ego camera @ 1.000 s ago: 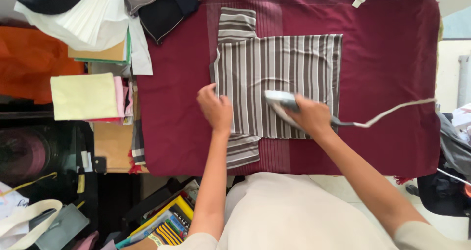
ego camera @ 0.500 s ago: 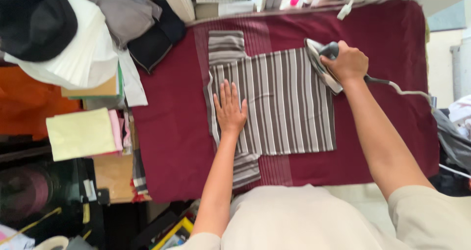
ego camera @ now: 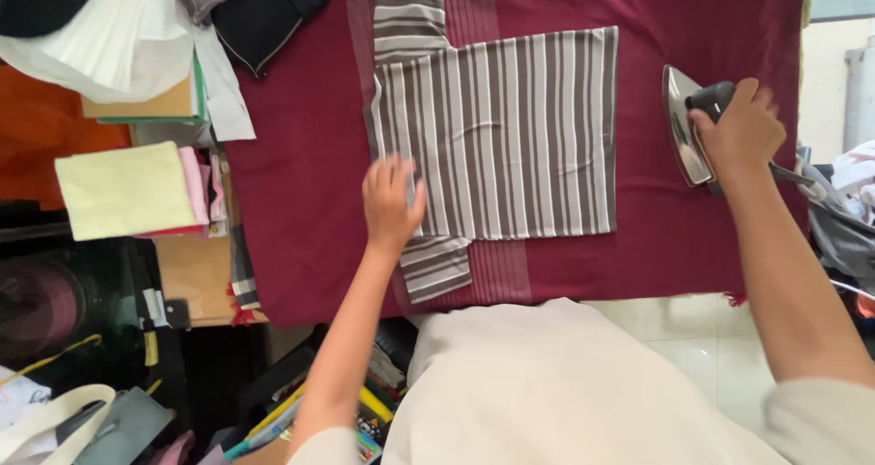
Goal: The person irons a light yellow cloth, then a brown and blue striped shirt, and finally a striped tank top on a maroon ironing board. They use an electric iron to smooth the fabric and fold each item after ironing.
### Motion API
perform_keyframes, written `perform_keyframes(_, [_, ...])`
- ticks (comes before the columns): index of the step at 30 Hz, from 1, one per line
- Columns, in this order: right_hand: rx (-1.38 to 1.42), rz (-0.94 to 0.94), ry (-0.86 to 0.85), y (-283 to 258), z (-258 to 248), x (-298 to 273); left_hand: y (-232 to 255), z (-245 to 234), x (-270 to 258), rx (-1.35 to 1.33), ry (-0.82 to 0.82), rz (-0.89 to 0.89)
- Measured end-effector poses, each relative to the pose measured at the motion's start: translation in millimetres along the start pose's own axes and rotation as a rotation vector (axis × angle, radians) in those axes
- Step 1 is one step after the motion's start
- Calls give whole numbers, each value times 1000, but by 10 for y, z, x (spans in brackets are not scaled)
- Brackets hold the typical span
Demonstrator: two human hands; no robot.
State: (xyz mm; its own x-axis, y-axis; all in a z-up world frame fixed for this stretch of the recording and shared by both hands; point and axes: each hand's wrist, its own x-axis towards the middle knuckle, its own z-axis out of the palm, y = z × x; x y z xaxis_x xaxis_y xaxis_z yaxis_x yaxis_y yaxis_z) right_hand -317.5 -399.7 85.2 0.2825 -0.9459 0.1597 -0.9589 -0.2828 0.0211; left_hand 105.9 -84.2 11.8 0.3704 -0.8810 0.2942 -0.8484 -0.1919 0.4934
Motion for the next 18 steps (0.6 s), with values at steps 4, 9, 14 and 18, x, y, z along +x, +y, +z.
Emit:
perform_keyframes(4, [183,-480,-124,-463,-426,-980,324,-590,-817,-261,-541,164])
perform_keyframes(9, [183,-789,-115,-778,20,-1644,353,-499,-1207,-167,-362,262])
perform_keyframes(14, [283,-666,-448,-562,290,-1576,30,-426,-1202,-211,-644,-47])
perform_keyframes(18, [664,-491,-743,-221,587,-1257,-303,-422,-488,-392,-1119,-257])
